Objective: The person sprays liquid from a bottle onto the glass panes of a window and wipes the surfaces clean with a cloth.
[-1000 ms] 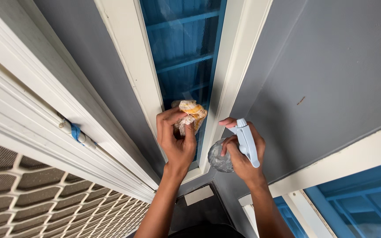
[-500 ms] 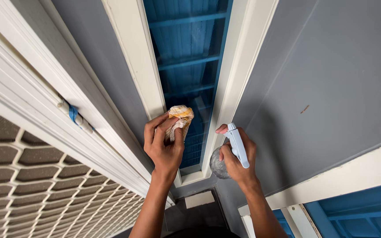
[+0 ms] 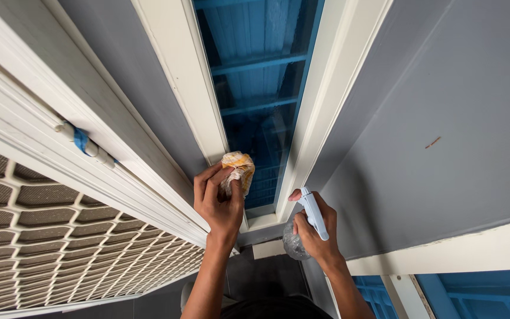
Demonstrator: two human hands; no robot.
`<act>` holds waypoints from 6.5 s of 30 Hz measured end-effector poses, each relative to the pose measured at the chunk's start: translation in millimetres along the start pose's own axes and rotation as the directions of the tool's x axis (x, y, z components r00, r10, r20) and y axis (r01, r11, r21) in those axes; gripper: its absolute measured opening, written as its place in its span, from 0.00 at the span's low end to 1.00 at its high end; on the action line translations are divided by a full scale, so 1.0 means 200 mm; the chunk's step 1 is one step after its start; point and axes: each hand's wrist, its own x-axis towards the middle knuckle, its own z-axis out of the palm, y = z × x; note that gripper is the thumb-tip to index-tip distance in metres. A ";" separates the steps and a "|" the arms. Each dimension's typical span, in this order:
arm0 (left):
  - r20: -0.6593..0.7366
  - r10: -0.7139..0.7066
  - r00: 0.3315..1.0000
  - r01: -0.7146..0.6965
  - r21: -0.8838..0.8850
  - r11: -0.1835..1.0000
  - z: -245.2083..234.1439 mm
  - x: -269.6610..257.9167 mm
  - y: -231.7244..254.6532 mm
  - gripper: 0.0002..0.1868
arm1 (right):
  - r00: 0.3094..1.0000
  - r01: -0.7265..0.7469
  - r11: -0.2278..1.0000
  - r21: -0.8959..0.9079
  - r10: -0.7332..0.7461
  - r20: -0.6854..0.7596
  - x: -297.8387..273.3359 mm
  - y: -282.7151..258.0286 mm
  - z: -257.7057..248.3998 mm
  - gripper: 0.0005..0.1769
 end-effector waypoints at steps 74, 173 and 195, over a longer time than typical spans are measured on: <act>0.316 0.678 0.663 -0.745 0.371 0.555 0.25 1.15 0.61 0.26 | 0.909 0.405 0.874 0.268 -0.417 -0.013 0.71 -0.84 -0.24 0.16; 0.194 0.681 0.706 -0.703 0.303 0.643 0.30 1.35 0.83 0.34 | 0.896 0.433 0.892 0.126 -0.411 -0.168 0.69 -0.81 -0.13 0.17; 0.467 0.389 0.794 -0.520 0.190 0.833 0.43 0.45 0.16 0.40 | 0.892 0.450 0.889 0.082 -0.444 -0.084 0.70 -0.79 -0.18 0.18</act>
